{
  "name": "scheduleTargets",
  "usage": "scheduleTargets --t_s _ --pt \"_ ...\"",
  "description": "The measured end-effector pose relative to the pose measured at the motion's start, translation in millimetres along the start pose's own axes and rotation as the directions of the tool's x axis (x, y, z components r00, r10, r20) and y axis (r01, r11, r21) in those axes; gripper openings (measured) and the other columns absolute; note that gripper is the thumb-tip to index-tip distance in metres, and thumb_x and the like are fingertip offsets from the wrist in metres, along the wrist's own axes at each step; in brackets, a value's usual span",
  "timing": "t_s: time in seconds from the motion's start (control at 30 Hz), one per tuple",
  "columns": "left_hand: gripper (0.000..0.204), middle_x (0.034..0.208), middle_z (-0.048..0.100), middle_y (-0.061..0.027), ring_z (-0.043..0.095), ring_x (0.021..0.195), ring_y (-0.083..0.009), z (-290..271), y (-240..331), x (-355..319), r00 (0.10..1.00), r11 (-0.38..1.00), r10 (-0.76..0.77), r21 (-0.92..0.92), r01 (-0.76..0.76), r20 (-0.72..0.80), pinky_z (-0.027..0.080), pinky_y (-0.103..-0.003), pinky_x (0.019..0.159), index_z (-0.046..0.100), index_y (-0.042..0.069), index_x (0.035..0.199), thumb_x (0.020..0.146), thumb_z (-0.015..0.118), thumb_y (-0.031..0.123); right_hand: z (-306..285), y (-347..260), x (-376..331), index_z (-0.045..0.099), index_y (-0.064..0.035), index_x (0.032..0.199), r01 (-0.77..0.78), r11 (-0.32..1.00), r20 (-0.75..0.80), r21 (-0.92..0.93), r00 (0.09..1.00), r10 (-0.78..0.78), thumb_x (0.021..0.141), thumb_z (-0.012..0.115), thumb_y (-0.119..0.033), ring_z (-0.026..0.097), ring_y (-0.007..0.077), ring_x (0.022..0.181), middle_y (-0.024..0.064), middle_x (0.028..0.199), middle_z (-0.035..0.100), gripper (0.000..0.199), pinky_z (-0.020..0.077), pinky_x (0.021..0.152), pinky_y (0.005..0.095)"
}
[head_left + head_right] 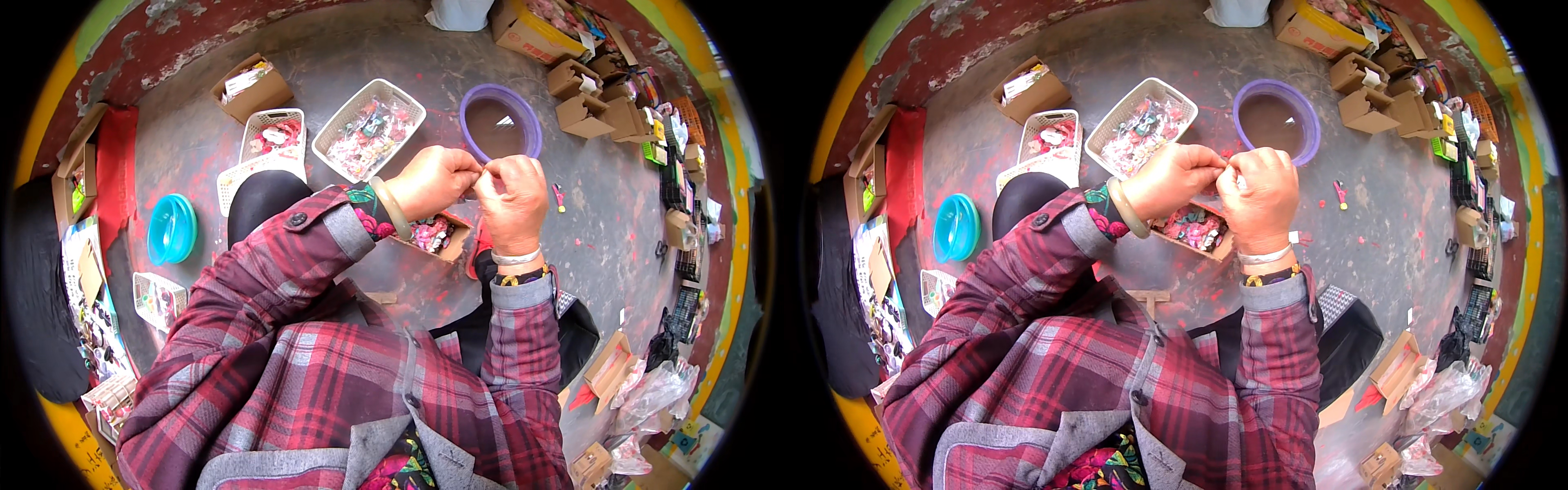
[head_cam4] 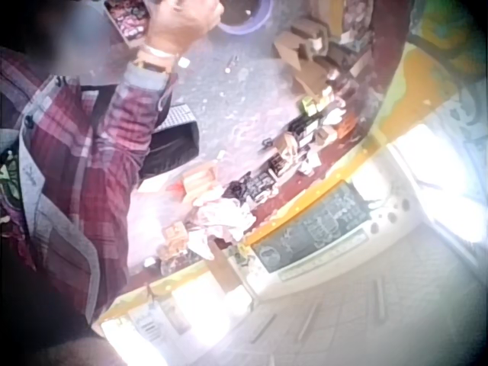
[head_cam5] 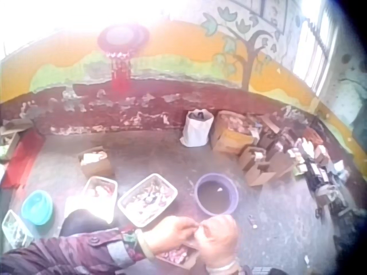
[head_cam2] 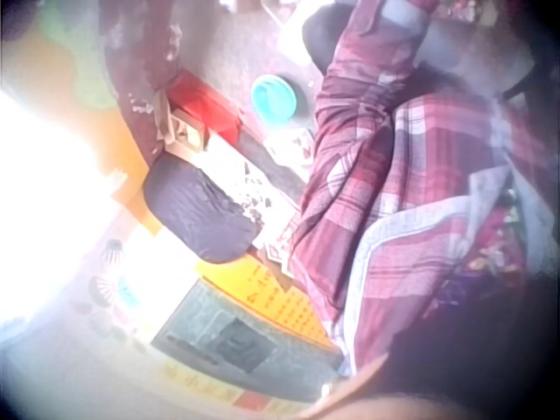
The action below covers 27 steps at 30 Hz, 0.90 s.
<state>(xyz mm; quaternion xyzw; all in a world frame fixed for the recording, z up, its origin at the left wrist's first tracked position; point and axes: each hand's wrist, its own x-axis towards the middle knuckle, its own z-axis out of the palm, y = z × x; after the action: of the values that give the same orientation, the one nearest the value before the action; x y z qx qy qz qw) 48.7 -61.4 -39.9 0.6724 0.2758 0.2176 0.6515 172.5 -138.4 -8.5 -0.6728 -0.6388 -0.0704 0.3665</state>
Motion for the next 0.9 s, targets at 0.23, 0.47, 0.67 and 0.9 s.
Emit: scheduleTargets --t_s 0.23,0.47,0.67,0.9 --pt "0.017 0.083 0.064 -0.0079 0.060 0.072 -0.0125 -7 1 3 0.983 0.937 -0.136 -0.307 0.167 0.120 0.051 -0.026 0.068 0.061 -0.005 0.095 0.088 0.054 0.010 -2 12 -1 0.059 -0.0039 0.071 -0.241 0.910 0.023 0.336 0.969 0.248 0.067 0.060 0.002 0.055 0.0137 0.067 0.0024 0.069 0.057 0.008 0.0435 0.062 0.0251" --pt "0.016 0.091 0.062 -0.0114 0.061 0.081 -0.0160 -14 9 1 0.955 0.822 -0.271 -0.488 0.294 0.118 0.051 -0.027 0.074 0.059 -0.005 0.092 0.089 0.053 0.010 -14 27 0 0.062 -0.0014 0.082 -0.541 0.379 0.278 0.751 0.780 0.561 0.079 0.060 -0.002 0.053 0.0062 0.070 -0.0017 0.077 0.059 0.004 0.0423 0.067 0.0195" --pt "0.016 0.091 0.062 -0.0126 0.061 0.084 -0.0174 -24 2 2 0.955 0.835 -0.290 -0.469 0.287 0.068 0.051 -0.027 0.075 0.059 -0.005 0.092 0.088 0.053 0.010 -4 58 -9 0.058 -0.0035 0.086 -0.591 -0.067 0.473 0.804 0.568 0.673 0.081 0.058 -0.007 0.060 0.0141 0.073 0.0060 0.079 0.063 0.006 0.0454 0.064 0.0254" --pt "0.014 0.089 0.062 -0.0112 0.061 0.077 -0.0165 -41 -8 9 0.974 0.891 -0.220 -0.417 0.179 -0.053 0.051 -0.027 0.071 0.059 -0.004 0.092 0.087 0.054 0.008 11 95 -21 0.057 -0.0033 0.086 -0.653 -0.030 0.425 0.757 0.457 0.782 0.081 0.057 -0.008 0.062 0.0150 0.072 0.0063 0.078 0.063 0.007 0.0452 0.061 0.0253"
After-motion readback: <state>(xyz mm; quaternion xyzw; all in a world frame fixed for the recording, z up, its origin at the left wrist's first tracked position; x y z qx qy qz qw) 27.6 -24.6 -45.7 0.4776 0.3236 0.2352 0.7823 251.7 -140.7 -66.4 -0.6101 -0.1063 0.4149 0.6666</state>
